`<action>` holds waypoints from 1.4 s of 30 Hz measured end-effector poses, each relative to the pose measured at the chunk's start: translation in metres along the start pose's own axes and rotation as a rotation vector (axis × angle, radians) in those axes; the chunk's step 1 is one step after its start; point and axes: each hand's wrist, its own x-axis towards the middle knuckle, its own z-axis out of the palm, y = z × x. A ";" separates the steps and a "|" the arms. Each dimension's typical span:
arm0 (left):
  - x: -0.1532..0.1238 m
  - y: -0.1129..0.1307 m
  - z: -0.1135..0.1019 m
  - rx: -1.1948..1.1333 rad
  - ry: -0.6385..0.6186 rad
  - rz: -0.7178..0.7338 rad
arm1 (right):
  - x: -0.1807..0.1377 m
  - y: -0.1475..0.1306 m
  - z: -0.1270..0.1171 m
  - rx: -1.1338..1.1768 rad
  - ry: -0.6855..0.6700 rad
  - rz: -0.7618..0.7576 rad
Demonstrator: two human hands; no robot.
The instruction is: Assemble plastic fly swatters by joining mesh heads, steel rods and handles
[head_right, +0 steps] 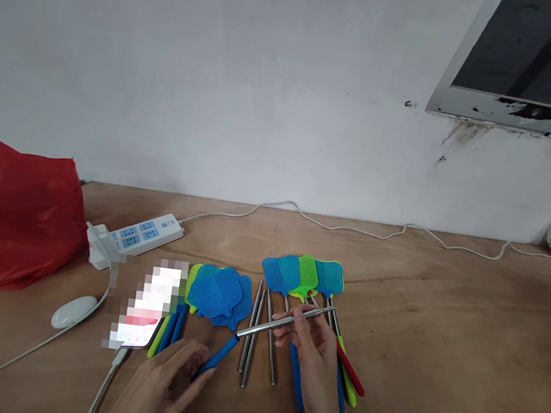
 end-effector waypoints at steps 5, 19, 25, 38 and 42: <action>-0.001 -0.002 -0.002 0.014 0.066 0.047 | -0.001 -0.001 -0.004 -0.036 0.011 -0.009; -0.002 0.007 0.024 -0.232 0.090 0.080 | -0.009 0.007 0.019 -0.149 -0.104 0.142; 0.005 0.010 0.023 -0.210 0.021 0.023 | -0.012 0.015 0.019 -0.181 -0.099 0.179; 0.008 0.005 0.026 -0.257 -0.056 -0.011 | 0.000 0.012 0.010 -0.249 -0.088 0.093; 0.010 0.007 0.026 -0.258 -0.062 -0.040 | 0.003 0.011 0.011 -0.452 -0.259 0.095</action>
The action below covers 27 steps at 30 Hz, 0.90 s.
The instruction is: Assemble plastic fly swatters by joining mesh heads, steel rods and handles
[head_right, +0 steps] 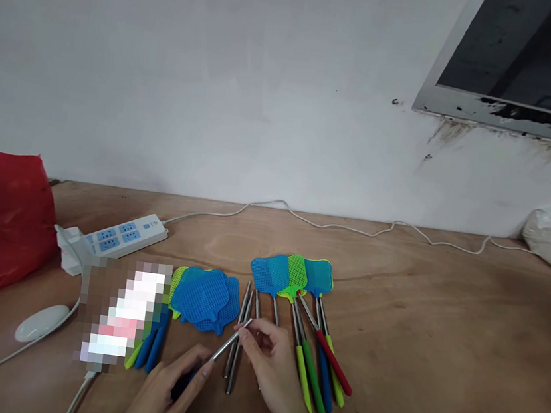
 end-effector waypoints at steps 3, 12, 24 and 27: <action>-0.004 -0.005 -0.001 0.010 0.023 -0.055 | 0.009 -0.003 -0.006 -0.197 -0.019 -0.064; -0.015 -0.012 0.003 -0.320 0.258 -0.295 | 0.041 0.000 0.013 -1.131 -0.048 -0.562; -0.010 -0.025 0.016 -0.489 0.327 -0.291 | 0.059 0.022 0.042 -1.038 -0.259 -0.654; -0.011 -0.024 0.016 -0.502 0.323 -0.284 | 0.063 0.015 0.038 -0.932 -0.164 -0.613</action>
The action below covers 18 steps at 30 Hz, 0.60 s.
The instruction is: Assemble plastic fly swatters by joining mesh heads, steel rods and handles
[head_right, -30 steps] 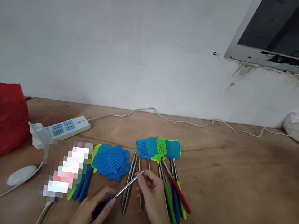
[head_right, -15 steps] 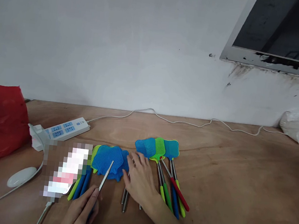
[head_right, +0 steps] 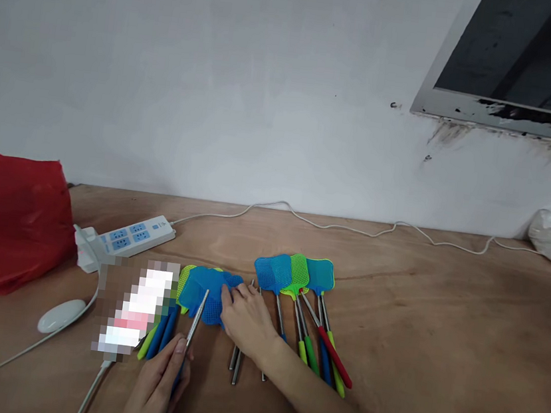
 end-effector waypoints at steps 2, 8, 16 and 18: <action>-0.001 0.000 -0.001 0.018 -0.007 0.014 | 0.003 0.005 -0.009 0.080 0.092 0.077; -0.003 0.008 -0.004 0.161 -0.065 0.052 | -0.002 0.021 -0.031 0.464 0.378 0.337; 0.001 0.031 -0.006 0.468 -0.303 0.292 | -0.041 -0.009 -0.050 1.272 0.519 0.711; 0.001 0.032 -0.006 0.521 -0.318 0.314 | -0.047 -0.017 -0.050 1.375 0.583 0.772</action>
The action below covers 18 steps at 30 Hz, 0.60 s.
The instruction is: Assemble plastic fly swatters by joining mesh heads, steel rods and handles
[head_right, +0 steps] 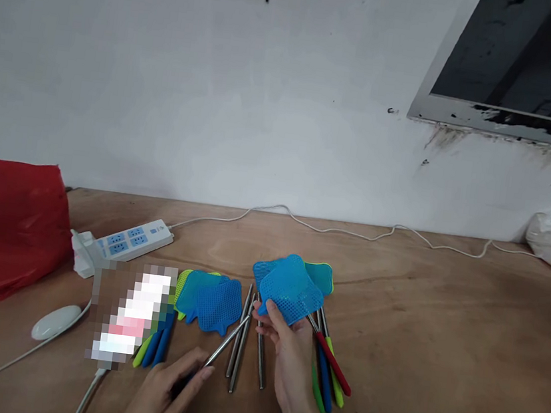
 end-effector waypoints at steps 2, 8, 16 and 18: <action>0.000 0.001 0.000 0.046 -0.004 0.029 | -0.007 0.002 0.001 0.033 0.034 -0.010; -0.001 0.003 -0.004 0.091 0.025 0.094 | -0.013 0.009 0.005 0.051 0.050 -0.061; -0.002 0.008 -0.004 0.178 0.077 0.116 | -0.013 0.006 0.002 0.034 0.023 -0.078; -0.002 0.008 -0.005 0.227 0.082 0.131 | -0.013 0.006 0.001 0.023 0.016 -0.077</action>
